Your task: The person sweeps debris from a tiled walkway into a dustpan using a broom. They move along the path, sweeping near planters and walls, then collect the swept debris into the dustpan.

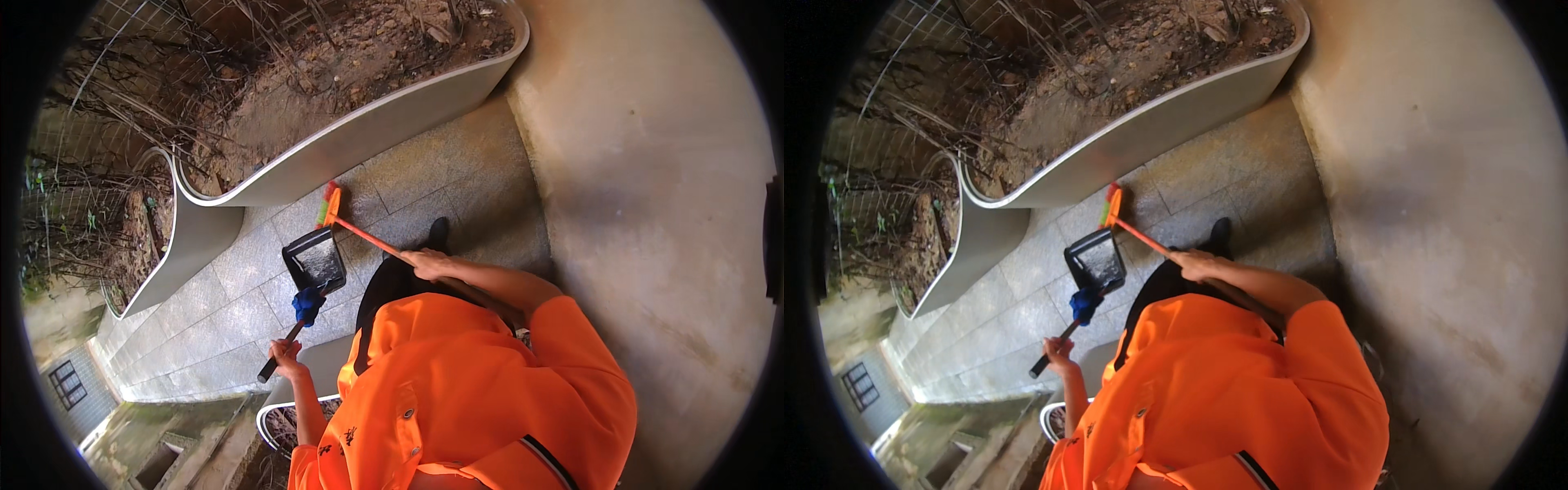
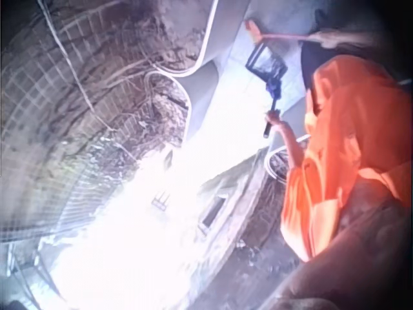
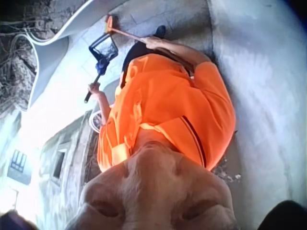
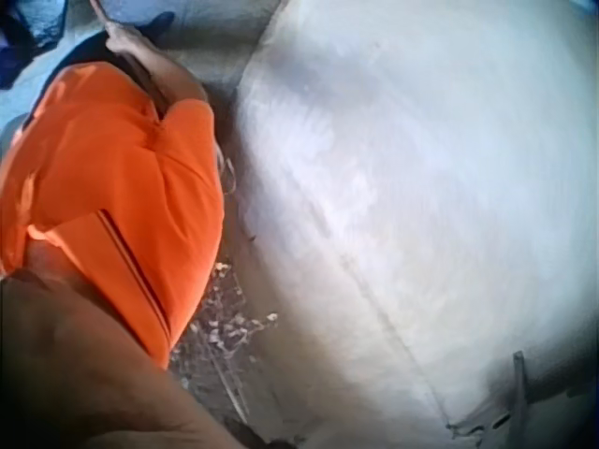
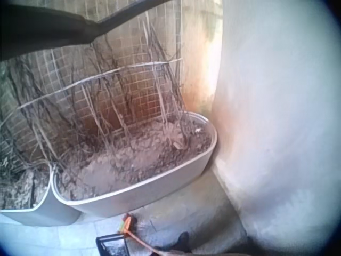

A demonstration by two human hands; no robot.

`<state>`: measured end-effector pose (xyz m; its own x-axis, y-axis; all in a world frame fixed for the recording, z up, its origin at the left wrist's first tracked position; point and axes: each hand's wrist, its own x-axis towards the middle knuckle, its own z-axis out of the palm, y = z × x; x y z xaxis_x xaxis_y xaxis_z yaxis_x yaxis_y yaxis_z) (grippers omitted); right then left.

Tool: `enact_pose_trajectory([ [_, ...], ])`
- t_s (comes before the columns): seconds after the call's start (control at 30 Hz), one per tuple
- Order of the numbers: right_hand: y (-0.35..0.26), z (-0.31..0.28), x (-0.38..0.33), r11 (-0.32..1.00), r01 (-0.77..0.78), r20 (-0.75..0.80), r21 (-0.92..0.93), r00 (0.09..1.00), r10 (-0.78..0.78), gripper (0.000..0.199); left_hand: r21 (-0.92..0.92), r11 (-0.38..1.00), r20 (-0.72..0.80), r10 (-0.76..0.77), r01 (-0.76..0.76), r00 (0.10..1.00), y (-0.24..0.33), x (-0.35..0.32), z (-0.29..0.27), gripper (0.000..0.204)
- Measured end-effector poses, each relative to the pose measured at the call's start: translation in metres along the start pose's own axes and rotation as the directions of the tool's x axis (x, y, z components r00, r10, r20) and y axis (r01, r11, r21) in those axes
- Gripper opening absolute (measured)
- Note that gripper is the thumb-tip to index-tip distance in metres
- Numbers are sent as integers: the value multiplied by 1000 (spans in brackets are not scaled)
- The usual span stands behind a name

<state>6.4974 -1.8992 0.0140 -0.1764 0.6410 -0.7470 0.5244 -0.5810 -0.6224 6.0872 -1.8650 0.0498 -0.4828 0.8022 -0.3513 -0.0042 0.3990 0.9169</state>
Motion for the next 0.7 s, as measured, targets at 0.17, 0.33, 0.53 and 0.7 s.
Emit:
enact_pose_trajectory([
  [0.17,45,10,43,986,16,-21,167,1000,-13,50,52,997,2,55,-55,998,1,5,-21,30],
  [0.33,147,-55,2,915,-81,-262,396,945,196,55,80,997,-40,9,-5,999,-5,0,-10,32],
  [0.53,234,-132,-66,885,-158,-418,439,835,357,65,42,999,-22,-24,25,999,-4,-16,43,30],
  [0.7,238,-142,-122,862,-145,-436,486,815,383,66,51,998,37,-37,36,999,-15,-24,65,33],
])
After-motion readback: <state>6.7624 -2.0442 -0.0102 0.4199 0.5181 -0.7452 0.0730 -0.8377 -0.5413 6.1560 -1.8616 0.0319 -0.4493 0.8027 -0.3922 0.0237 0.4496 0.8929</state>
